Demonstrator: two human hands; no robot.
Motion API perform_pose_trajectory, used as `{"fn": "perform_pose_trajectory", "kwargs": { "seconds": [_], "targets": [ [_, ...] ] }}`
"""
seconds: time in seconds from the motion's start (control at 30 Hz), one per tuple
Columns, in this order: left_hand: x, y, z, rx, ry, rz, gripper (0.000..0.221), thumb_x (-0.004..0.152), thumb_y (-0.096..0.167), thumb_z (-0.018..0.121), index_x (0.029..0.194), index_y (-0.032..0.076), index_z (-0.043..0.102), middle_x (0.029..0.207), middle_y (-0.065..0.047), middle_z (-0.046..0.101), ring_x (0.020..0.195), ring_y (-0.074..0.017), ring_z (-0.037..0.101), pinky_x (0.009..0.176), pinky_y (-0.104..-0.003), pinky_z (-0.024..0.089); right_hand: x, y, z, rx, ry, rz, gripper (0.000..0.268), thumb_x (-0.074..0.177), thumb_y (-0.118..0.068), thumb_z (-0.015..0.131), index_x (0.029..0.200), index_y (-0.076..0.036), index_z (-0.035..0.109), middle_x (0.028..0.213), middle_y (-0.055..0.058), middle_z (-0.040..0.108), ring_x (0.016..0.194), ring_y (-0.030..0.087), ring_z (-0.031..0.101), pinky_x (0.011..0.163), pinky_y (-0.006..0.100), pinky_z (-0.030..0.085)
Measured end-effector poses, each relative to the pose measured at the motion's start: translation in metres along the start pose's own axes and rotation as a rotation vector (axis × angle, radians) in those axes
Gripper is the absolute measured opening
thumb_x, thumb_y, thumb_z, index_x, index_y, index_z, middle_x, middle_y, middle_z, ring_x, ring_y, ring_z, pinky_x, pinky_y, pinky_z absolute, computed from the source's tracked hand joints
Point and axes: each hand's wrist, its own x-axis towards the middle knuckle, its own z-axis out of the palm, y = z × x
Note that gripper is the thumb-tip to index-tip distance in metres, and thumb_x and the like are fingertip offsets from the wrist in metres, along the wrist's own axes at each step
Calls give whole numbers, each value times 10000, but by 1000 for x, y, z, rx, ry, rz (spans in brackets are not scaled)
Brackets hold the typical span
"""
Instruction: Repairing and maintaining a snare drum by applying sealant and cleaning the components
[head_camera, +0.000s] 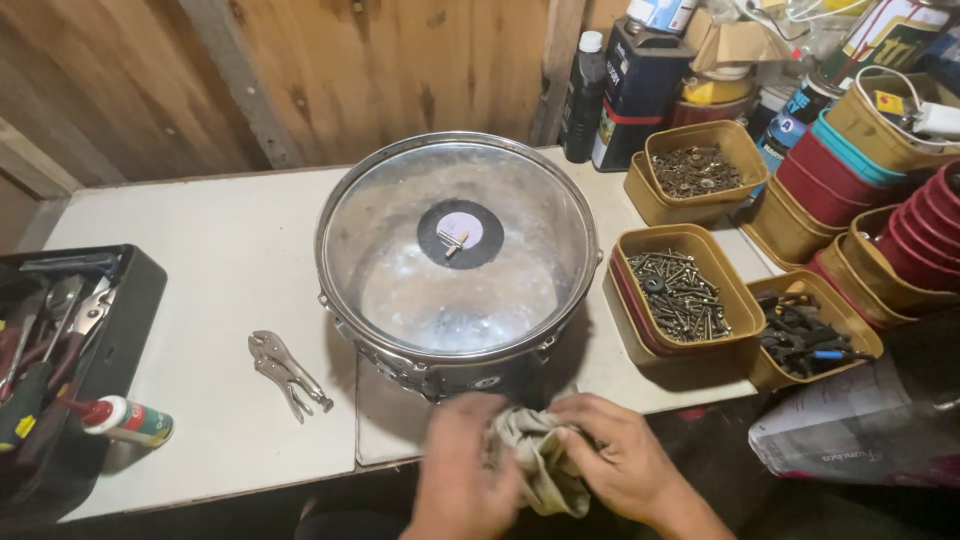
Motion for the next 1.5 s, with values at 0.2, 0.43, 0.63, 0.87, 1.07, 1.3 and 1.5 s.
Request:
{"fn": "perform_pose_trajectory", "kwargs": {
  "seconds": [0.2,0.43,0.63,0.87,1.07,1.3,1.5],
  "targets": [
    [5,-6,18,-362,-153,-289,117,750,192,775,843,121,786,1001,-28,829,945,-145,777,899,-263,569,17,-20,-1,65,-145,-85,290,1021,-240,547,1049,-61,774,962,64,805,868,198,763,804,301,590],
    [7,8,6,-570,-375,-488,190,862,192,730,1020,152,634,902,-2,700,825,-121,649,736,-278,508,22,39,20,168,-7,479,279,964,-334,602,895,-106,747,782,-18,721,752,93,626,707,280,522],
    [29,6,-2,-459,-473,-563,204,829,197,712,1018,198,787,1027,55,817,961,-65,729,911,-224,539,50,72,27,458,139,690,193,911,-189,751,813,-24,765,748,51,728,696,145,609,669,298,481],
    [44,8,8,-841,-208,-982,364,788,65,736,1140,22,817,1088,-115,842,915,-182,751,812,-295,607,65,101,40,714,393,818,116,850,-24,716,751,-9,658,685,110,635,616,213,573,574,353,453],
    [18,-28,77,-1310,197,-1051,327,786,-102,752,638,54,506,649,-150,636,611,-255,636,628,-440,565,61,134,43,605,435,762,216,825,-39,675,626,-83,604,593,9,546,557,121,469,493,291,361],
    [35,-7,75,-1148,291,-1248,332,810,-87,749,541,-35,562,646,-267,722,555,-333,701,521,-445,555,64,151,38,432,449,775,150,848,-53,669,716,-46,739,649,14,641,584,118,518,509,284,386],
    [33,-12,62,-1098,491,-1275,87,729,-202,591,762,-167,663,730,-272,702,653,-380,702,584,-470,568,61,119,27,435,307,794,283,865,-150,821,660,-65,646,641,56,659,586,161,536,542,316,382]
  ]
}}
